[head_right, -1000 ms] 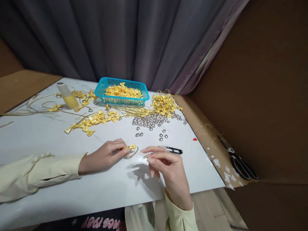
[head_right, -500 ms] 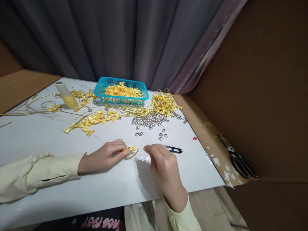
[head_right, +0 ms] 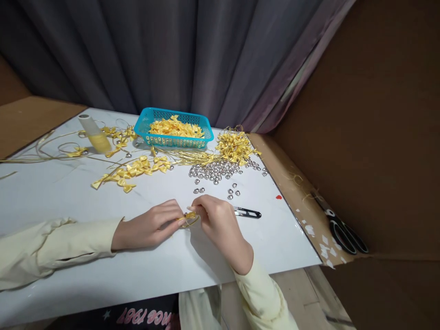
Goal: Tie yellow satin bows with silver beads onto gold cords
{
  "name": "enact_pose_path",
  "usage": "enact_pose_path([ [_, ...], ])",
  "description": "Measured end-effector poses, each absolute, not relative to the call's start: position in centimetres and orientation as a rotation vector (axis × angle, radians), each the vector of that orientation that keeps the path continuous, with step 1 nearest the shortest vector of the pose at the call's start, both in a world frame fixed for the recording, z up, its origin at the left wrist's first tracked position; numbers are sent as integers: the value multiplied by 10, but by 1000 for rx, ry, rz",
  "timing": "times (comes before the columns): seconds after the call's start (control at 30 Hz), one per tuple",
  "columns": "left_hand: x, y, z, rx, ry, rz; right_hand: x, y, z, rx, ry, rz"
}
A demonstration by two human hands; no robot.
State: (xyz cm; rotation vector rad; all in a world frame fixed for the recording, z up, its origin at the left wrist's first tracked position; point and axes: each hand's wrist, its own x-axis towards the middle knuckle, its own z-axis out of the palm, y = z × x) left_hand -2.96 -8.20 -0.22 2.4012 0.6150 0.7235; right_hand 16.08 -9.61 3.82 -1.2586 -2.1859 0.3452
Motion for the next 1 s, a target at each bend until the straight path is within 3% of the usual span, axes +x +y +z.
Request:
enact_pose_path([
  [1.0, -29, -82, -1, 2475, 593, 695, 154, -96, 44, -1447, -2132, 490],
])
